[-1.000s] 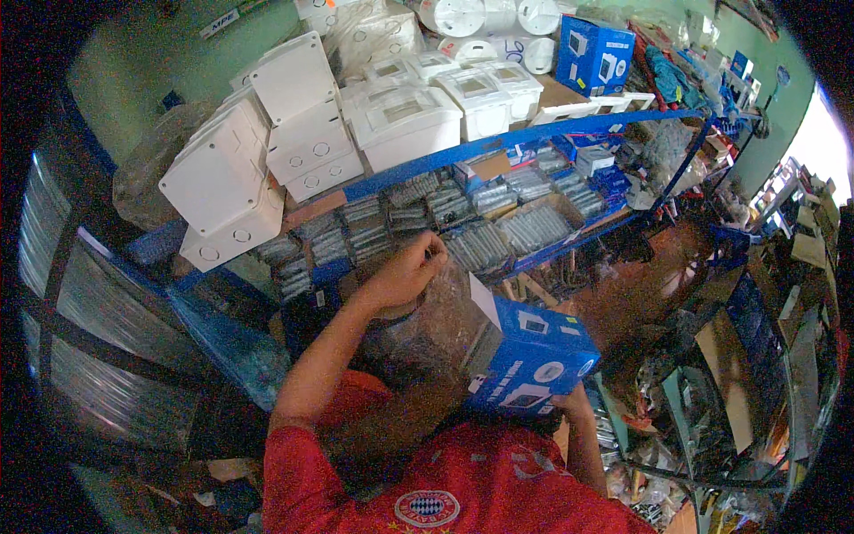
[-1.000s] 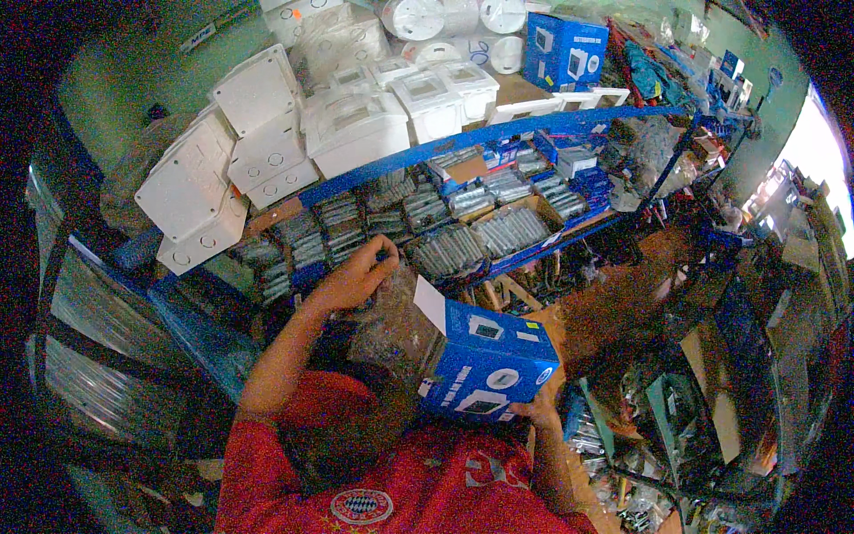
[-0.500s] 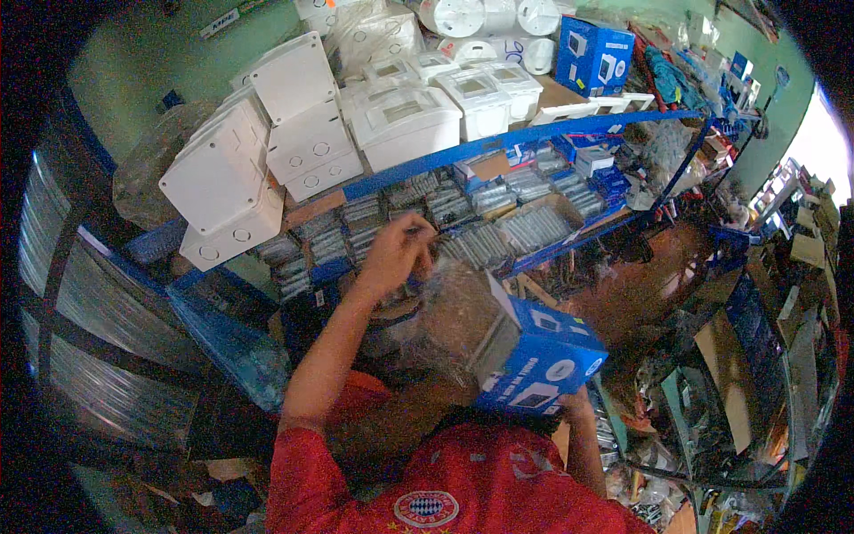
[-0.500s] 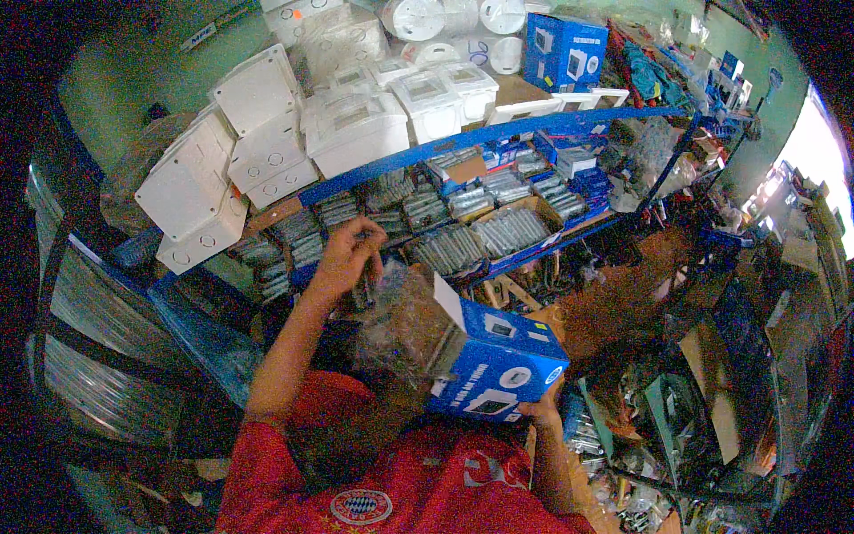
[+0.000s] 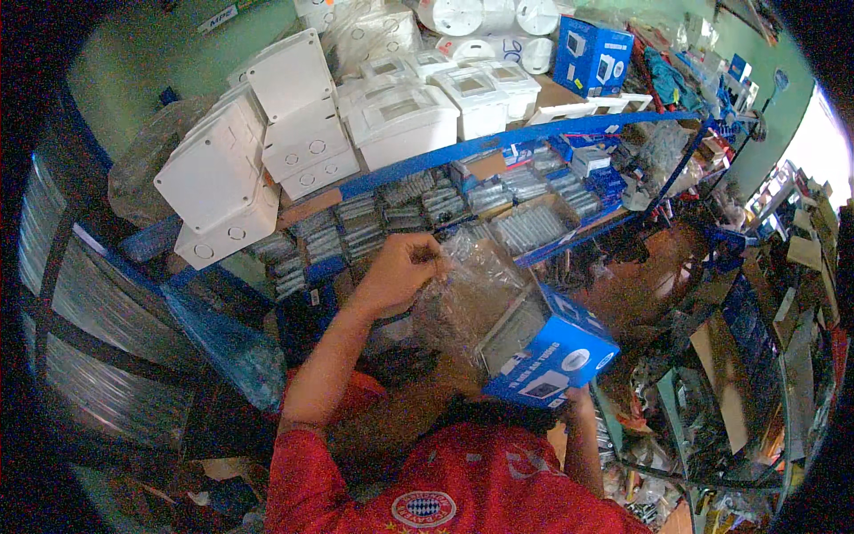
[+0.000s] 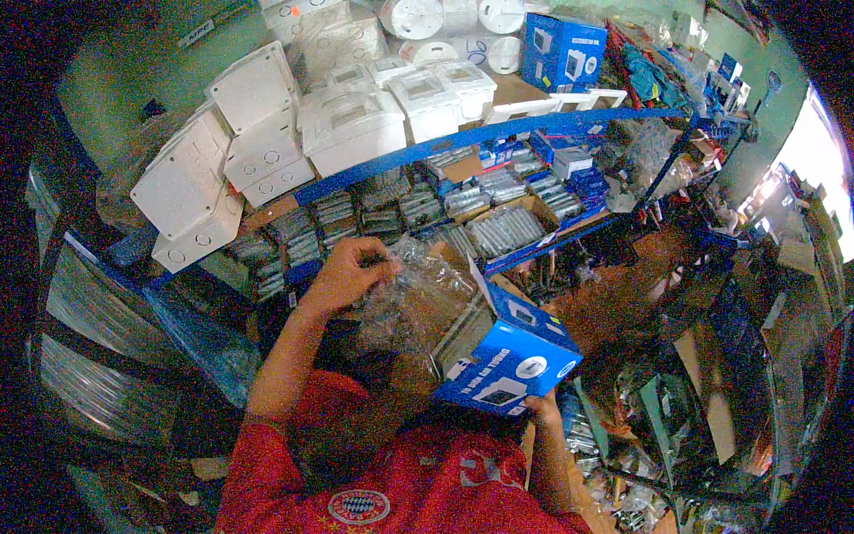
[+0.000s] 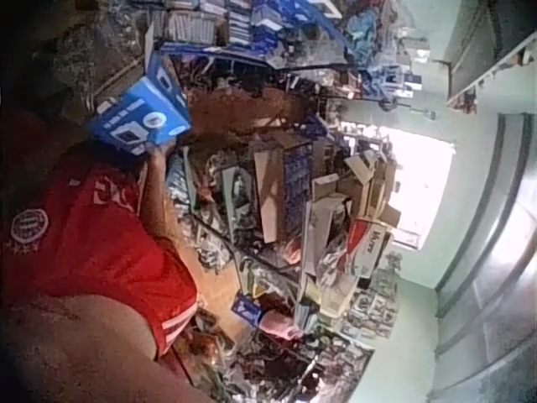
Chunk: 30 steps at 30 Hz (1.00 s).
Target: The recorder is assembling a light switch faceplate and then opening a boxed electrical distribution unit to inspect it.
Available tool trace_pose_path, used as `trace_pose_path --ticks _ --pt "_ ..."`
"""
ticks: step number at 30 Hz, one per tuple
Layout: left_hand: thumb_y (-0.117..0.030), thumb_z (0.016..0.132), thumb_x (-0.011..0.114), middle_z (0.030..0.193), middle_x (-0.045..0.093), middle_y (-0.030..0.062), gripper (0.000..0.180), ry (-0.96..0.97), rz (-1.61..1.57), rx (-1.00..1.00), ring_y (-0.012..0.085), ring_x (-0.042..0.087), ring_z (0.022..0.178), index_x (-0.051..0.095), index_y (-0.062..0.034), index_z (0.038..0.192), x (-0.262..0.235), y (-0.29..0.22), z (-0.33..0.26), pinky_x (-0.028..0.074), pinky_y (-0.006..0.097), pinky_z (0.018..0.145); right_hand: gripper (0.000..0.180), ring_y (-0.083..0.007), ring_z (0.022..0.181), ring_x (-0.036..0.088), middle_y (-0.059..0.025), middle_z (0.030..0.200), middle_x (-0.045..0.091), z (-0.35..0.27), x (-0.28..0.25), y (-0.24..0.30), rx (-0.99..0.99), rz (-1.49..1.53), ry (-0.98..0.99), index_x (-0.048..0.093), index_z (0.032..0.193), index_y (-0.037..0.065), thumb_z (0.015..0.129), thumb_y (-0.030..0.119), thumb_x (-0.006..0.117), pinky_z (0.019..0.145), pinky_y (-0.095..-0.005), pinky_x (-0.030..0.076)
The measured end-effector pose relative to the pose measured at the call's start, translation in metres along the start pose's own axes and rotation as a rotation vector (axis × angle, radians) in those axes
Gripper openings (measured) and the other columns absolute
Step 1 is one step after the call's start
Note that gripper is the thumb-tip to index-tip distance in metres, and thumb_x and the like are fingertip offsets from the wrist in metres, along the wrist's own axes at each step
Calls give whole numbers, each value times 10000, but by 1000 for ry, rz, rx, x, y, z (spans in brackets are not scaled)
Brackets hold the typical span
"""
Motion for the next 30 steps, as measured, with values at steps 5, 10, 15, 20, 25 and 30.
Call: trace_pose_path --ticks 5,10,15,20,25,30 --pt "-156 842 623 756 661 25 169 18 -119 36 81 582 655 647 -32 954 0 -8 -1 474 243 613 820 -288 1095 505 -118 1248 494 -10 7 4 99 22 -96 296 1371 43 638 154 647 931 -382 407" --pt "-162 838 634 822 665 27 296 39 -387 -74 87 588 746 584 -33 1100 12 -9 -9 472 249 680 623 -307 899 602 -142 1079 539 28 -51 -46 -97 189 -70 373 1277 95 691 166 574 665 -437 545" --pt "-167 789 696 790 652 24 284 149 -35 78 89 584 745 614 -40 1029 24 4 -25 473 251 680 624 -298 945 600 -147 1130 546 36 -41 -35 -137 160 12 378 1270 40 710 192 606 712 -423 545" --pt "-197 740 745 694 620 21 199 63 176 -37 89 559 650 642 -29 764 16 17 -22 465 261 623 629 -283 946 608 -152 1122 571 16 -11 -4 -215 301 39 418 1254 12 722 259 645 751 -409 538" --pt "-180 775 714 638 612 23 181 5 155 -80 83 555 619 630 -22 747 5 23 -25 458 269 592 726 -291 1057 542 -132 1203 532 10 8 6 -138 150 53 365 1311 10 668 248 603 903 -400 434" --pt "-160 821 654 767 662 45 147 93 -61 -80 94 591 733 669 -14 818 6 15 -28 477 265 672 708 -289 1055 543 -133 1199 535 10 16 20 -194 109 62 367 1308 6 684 249 595 898 -398 435"
Point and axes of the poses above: each hand's wrist, its own z-axis towards the middle knuckle, its own x-axis out of the palm, y = z × x, the point moved 10 cm from there along z, towards the middle knuckle
